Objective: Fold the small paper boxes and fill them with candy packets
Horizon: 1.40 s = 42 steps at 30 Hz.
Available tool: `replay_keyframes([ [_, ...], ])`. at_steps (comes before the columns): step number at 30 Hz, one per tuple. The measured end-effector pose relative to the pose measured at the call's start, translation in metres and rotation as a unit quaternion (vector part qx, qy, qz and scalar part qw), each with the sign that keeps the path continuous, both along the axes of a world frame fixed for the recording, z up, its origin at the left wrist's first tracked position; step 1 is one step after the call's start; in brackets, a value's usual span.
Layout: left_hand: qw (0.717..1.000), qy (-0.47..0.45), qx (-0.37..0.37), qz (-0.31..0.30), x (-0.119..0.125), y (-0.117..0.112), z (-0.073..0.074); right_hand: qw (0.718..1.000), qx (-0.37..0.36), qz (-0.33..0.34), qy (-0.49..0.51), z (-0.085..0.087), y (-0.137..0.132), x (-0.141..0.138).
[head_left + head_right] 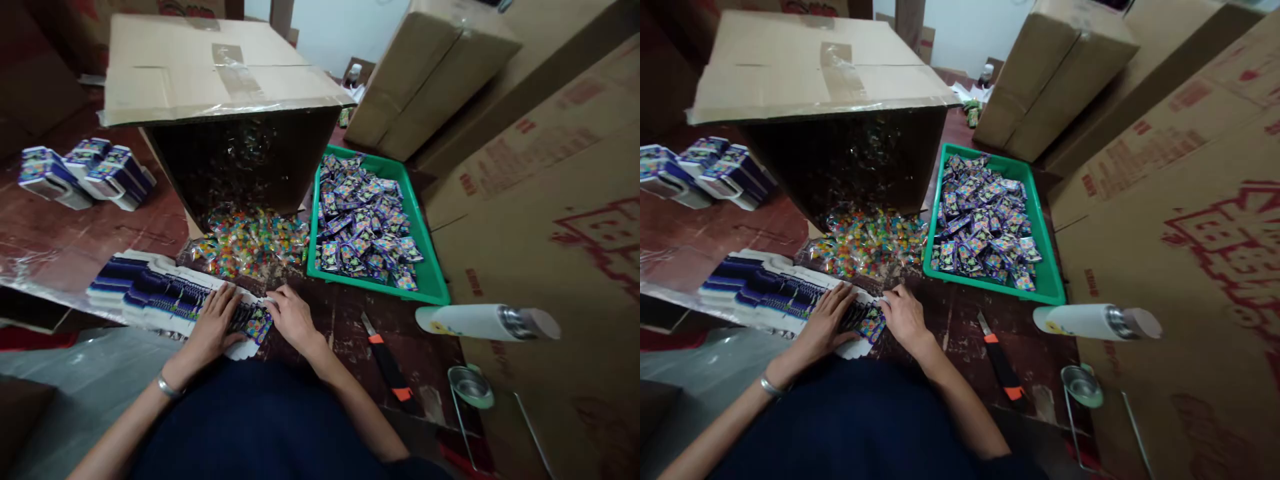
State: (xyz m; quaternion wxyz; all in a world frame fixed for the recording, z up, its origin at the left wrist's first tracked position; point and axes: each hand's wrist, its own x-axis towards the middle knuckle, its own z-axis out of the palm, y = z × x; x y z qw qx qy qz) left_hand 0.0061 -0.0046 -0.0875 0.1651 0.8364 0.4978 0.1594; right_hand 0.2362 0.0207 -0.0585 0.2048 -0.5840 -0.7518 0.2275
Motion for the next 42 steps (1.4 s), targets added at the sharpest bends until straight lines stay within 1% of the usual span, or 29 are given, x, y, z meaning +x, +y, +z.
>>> replay_keyframes([
  [2, 1.0, -0.009, -0.006, 0.012, 0.0, -0.002, 0.0, 1.0, 0.004, -0.007, -0.012, -0.002, 0.001, 0.001],
  [3, 1.0, -0.015, -0.009, 0.017, 0.001, -0.003, 0.001, 1.0, -0.002, -0.011, 0.004, -0.001, 0.001, 0.004],
  [5, 0.999, -0.036, -0.014, 0.023, 0.002, -0.004, 0.009, 0.997, -0.021, -0.014, 0.071, 0.004, 0.002, 0.01],
  [7, 0.996, -0.083, -0.028, 0.023, 0.005, -0.005, 0.024, 0.987, -0.039, -0.005, 0.156, 0.014, 0.002, 0.016],
  [8, 0.992, -0.119, -0.048, 0.024, 0.006, -0.004, 0.033, 0.98, -0.044, 0.001, 0.192, 0.02, 0.002, 0.018],
  [9, 0.983, -0.16, -0.083, 0.025, 0.008, -0.003, 0.042, 0.974, -0.046, 0.01, 0.22, 0.027, 0.002, 0.02],
  [10, 0.969, -0.204, -0.134, 0.026, 0.01, -0.001, 0.052, 0.969, -0.046, 0.022, 0.243, 0.035, 0.002, 0.02],
  [11, 0.948, -0.246, -0.199, 0.025, 0.012, 0.002, 0.06, 0.964, -0.042, 0.036, 0.262, 0.042, 0.002, 0.02],
  [12, 0.92, -0.288, -0.265, 0.021, 0.014, 0.005, 0.066, 0.959, -0.033, 0.048, 0.277, 0.049, 0.002, 0.019],
  [14, 0.849, -0.371, -0.375, 0.008, 0.018, 0.011, 0.074, 0.95, -0.01, 0.076, 0.301, 0.06, 0.002, 0.016],
  [15, 0.813, -0.413, -0.412, 0.005, 0.02, 0.013, 0.075, 0.946, 0.0, 0.091, 0.311, 0.064, 0.002, 0.013],
  [18, 0.716, -0.5, -0.486, 0.006, 0.024, 0.014, 0.072, 0.936, 0.02, 0.113, 0.334, 0.068, 0.003, 0.005],
  [21, 0.632, -0.533, -0.562, -0.019, 0.028, 0.009, 0.066, 0.933, 0.029, 0.103, 0.344, 0.065, 0.003, -0.001],
  [22, 0.606, -0.544, -0.579, -0.027, 0.03, 0.007, 0.065, 0.934, 0.042, 0.095, 0.341, 0.063, 0.003, -0.001],
  [23, 0.585, -0.557, -0.589, -0.03, 0.031, 0.005, 0.064, 0.938, 0.066, 0.086, 0.33, 0.063, 0.002, -0.001],
  [24, 0.573, -0.57, -0.589, -0.026, 0.032, 0.004, 0.064, 0.943, 0.099, 0.074, 0.308, 0.062, 0.001, 0.0],
  [25, 0.568, -0.582, -0.582, -0.017, 0.033, 0.004, 0.063, 0.949, 0.135, 0.062, 0.278, 0.062, 0.0, 0.002],
  [26, 0.569, -0.591, -0.571, -0.007, 0.033, 0.004, 0.064, 0.955, 0.166, 0.053, 0.24, 0.062, -0.002, 0.004],
  [27, 0.577, -0.598, -0.557, 0.003, 0.033, 0.005, 0.064, 0.961, 0.185, 0.053, 0.2, 0.062, -0.004, 0.006],
  [28, 0.589, -0.6, -0.541, 0.012, 0.032, 0.006, 0.065, 0.966, 0.187, 0.065, 0.165, 0.062, -0.007, 0.008],
  [29, 0.603, -0.6, -0.526, 0.02, 0.031, 0.007, 0.066, 0.972, 0.172, 0.084, 0.139, 0.061, -0.009, 0.009],
  [31, 0.634, -0.59, -0.5, 0.03, 0.029, 0.01, 0.067, 0.978, 0.111, 0.129, 0.121, 0.058, -0.014, 0.01],
  [32, 0.649, -0.581, -0.49, 0.031, 0.029, 0.01, 0.068, 0.979, 0.072, 0.141, 0.126, 0.055, -0.015, 0.01],
  [34, 0.675, -0.558, -0.482, 0.024, 0.028, 0.011, 0.07, 0.978, -0.002, 0.135, 0.156, 0.051, -0.016, 0.009],
  [37, 0.718, -0.512, -0.47, 0.021, 0.029, 0.011, 0.069, 0.964, -0.082, 0.114, 0.226, 0.046, -0.014, 0.007],
  [38, 0.738, -0.498, -0.453, 0.032, 0.03, 0.011, 0.068, 0.958, -0.091, 0.101, 0.253, 0.045, -0.013, 0.006],
  [40, 0.779, -0.479, -0.399, 0.068, 0.032, 0.011, 0.066, 0.946, -0.077, 0.043, 0.311, 0.043, -0.012, 0.002],
  [41, 0.794, -0.476, -0.368, 0.09, 0.033, 0.011, 0.065, 0.94, -0.063, 0.007, 0.336, 0.043, -0.012, -0.001],
  [42, 0.803, -0.476, -0.34, 0.113, 0.035, 0.011, 0.063, 0.934, -0.053, -0.022, 0.353, 0.042, -0.012, -0.004],
])
